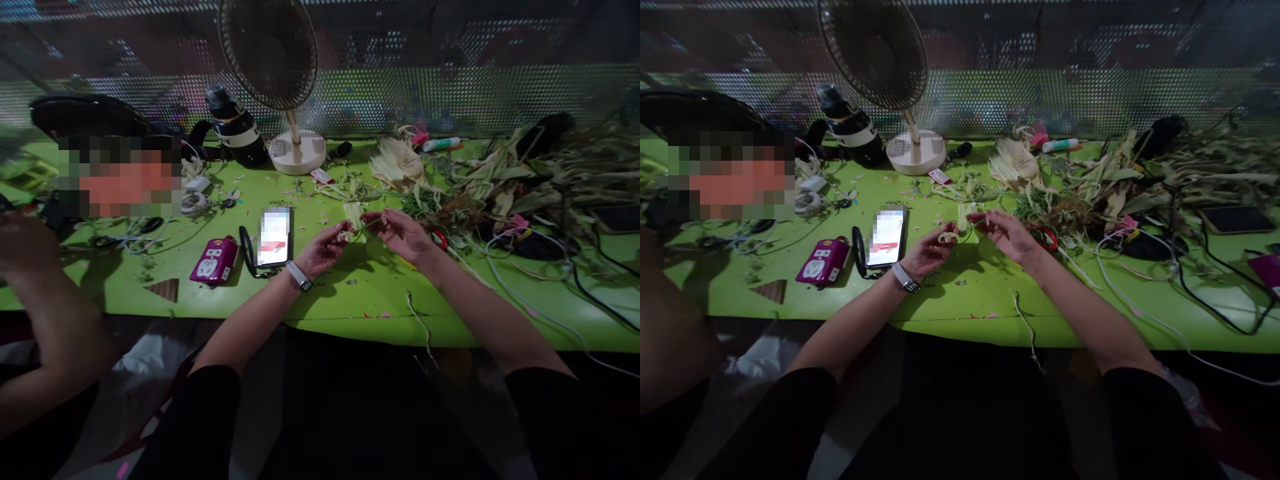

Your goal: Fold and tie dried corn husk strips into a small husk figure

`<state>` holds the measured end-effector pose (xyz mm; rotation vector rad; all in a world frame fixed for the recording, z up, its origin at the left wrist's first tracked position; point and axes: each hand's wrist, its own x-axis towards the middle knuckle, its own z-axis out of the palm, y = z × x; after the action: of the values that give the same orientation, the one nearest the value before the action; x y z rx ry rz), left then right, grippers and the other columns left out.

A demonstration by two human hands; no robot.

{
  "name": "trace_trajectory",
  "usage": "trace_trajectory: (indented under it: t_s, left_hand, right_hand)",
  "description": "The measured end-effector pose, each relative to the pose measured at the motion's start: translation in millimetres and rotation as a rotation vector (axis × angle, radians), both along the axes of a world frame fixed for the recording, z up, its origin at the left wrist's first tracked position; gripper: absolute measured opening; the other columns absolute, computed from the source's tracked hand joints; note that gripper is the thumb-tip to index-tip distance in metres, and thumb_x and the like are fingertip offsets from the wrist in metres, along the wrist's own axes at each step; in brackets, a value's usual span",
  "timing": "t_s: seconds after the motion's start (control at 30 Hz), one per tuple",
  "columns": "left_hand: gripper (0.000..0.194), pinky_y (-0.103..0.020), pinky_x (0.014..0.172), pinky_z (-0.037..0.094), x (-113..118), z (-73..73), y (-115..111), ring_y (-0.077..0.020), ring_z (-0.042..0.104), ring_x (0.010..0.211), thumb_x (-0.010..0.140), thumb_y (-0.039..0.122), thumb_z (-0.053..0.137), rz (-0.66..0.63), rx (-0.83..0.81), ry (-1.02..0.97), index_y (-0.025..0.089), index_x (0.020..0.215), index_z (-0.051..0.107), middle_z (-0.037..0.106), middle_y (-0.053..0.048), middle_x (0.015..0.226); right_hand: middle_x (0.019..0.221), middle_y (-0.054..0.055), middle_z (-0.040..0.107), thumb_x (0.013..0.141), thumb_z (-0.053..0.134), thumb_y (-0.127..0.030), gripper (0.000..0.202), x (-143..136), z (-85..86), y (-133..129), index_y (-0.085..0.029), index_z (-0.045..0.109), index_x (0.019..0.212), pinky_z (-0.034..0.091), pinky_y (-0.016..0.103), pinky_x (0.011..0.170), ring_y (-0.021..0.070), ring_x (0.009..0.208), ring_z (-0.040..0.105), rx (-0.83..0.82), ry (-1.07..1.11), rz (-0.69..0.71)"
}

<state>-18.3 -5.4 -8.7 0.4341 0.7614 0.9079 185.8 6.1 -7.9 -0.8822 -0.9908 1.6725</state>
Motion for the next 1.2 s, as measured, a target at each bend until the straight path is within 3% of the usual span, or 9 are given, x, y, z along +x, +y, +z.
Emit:
trace_trajectory:
  t_s: [0.13, 0.2, 0.33, 0.43, 0.87, 1.0, 1.1, 1.17, 1.2]
  left_hand:
    - [0.004, -0.016, 0.037, 0.024, 1, -8.2, 0, -0.0011, 0.032, 0.045, 0.082, 0.018, 0.071, -0.103, 0.075, 0.111, 0.015, 0.084, 0.073, 0.057, 0.001, 0.065]
    - [0.015, -0.018, 0.039, 0.024, 1, -11.2, 0, -0.0010, 0.027, 0.043, 0.080, 0.017, 0.073, -0.160, 0.101, 0.138, 0.015, 0.094, 0.076, 0.052, 0.004, 0.059]
    - [0.058, -0.017, 0.045, 0.030, 0, -9.8, -1, -0.0019, 0.040, 0.046, 0.076, 0.011, 0.074, -0.164, 0.159, 0.162, 0.024, 0.132, 0.064, 0.059, 0.005, 0.065]
    - [0.068, -0.017, 0.048, 0.033, -2, -5.1, -1, -0.0018, 0.043, 0.048, 0.076, 0.009, 0.072, -0.158, 0.168, 0.221, 0.026, 0.140, 0.057, 0.064, 0.004, 0.071]
    - [0.051, -0.019, 0.055, 0.038, 3, -6.4, -3, -0.0043, 0.051, 0.055, 0.075, 0.006, 0.069, -0.206, 0.211, 0.393, 0.016, 0.125, 0.066, 0.062, 0.004, 0.067]
    - [0.042, -0.019, 0.053, 0.040, 0, -4.5, 2, -0.0049, 0.053, 0.053, 0.078, 0.023, 0.074, -0.058, 0.254, 0.411, 0.021, 0.119, 0.067, 0.064, 0.004, 0.070]
    - [0.025, -0.018, 0.052, 0.041, -2, -5.3, 7, -0.0057, 0.058, 0.054, 0.080, 0.037, 0.075, 0.129, 0.279, 0.502, 0.020, 0.098, 0.069, 0.065, 0.004, 0.070]
    - [0.029, -0.018, 0.047, 0.037, -2, -6.7, 8, -0.0059, 0.057, 0.049, 0.083, 0.045, 0.070, 0.133, 0.275, 0.584, 0.017, 0.079, 0.067, 0.064, 0.002, 0.065]
    - [0.036, -0.019, 0.045, 0.035, 0, -7.4, 7, -0.0067, 0.056, 0.047, 0.085, 0.049, 0.067, 0.061, 0.260, 0.610, 0.016, 0.073, 0.066, 0.064, 0.000, 0.061]
  right_hand:
    - [0.062, -0.004, 0.048, 0.076, 0.072, -0.044, 0.036, -3, 4.2, -6, -0.024, 0.044, 0.066, 0.054, 0.034, 0.081, 0.0148, 0.069, 0.057, -0.022, 0.021, 0.056]
    - [0.058, -0.006, 0.038, 0.077, 0.072, -0.044, 0.039, -4, 6.5, -8, -0.024, 0.041, 0.065, 0.052, 0.030, 0.072, 0.0127, 0.061, 0.050, 0.005, 0.000, 0.074]
    - [0.055, -0.008, 0.038, 0.076, 0.075, -0.041, 0.038, -6, 8.4, -9, -0.023, 0.043, 0.066, 0.050, 0.027, 0.068, 0.0097, 0.055, 0.045, 0.040, 0.015, 0.125]
    - [0.052, -0.009, 0.040, 0.074, 0.077, -0.037, 0.036, -5, 7.0, -8, -0.022, 0.046, 0.066, 0.049, 0.026, 0.068, 0.0068, 0.050, 0.040, 0.038, 0.003, 0.153]
    - [0.053, -0.010, 0.041, 0.070, 0.081, -0.039, 0.037, -3, 3.5, -7, -0.020, 0.049, 0.067, 0.046, 0.024, 0.061, 0.0050, 0.048, 0.035, -0.020, -0.175, 0.233]
    - [0.059, -0.006, 0.045, 0.072, 0.079, -0.042, 0.037, 0, 12.5, -3, -0.023, 0.047, 0.070, 0.051, 0.029, 0.070, 0.0101, 0.057, 0.045, 0.066, -0.062, 0.047]
    - [0.065, -0.004, 0.047, 0.073, 0.076, -0.044, 0.038, 1, 20.1, -3, -0.025, 0.043, 0.070, 0.054, 0.033, 0.078, 0.0140, 0.066, 0.049, 0.076, -0.024, -0.030]
    - [0.066, -0.003, 0.044, 0.073, 0.075, -0.042, 0.037, -1, 23.3, -6, -0.025, 0.042, 0.070, 0.055, 0.035, 0.084, 0.0143, 0.067, 0.048, 0.068, -0.002, -0.034]
    - [0.066, -0.003, 0.043, 0.074, 0.074, -0.042, 0.037, -2, 24.5, -7, -0.025, 0.041, 0.070, 0.054, 0.035, 0.086, 0.0143, 0.067, 0.048, 0.064, 0.007, -0.032]
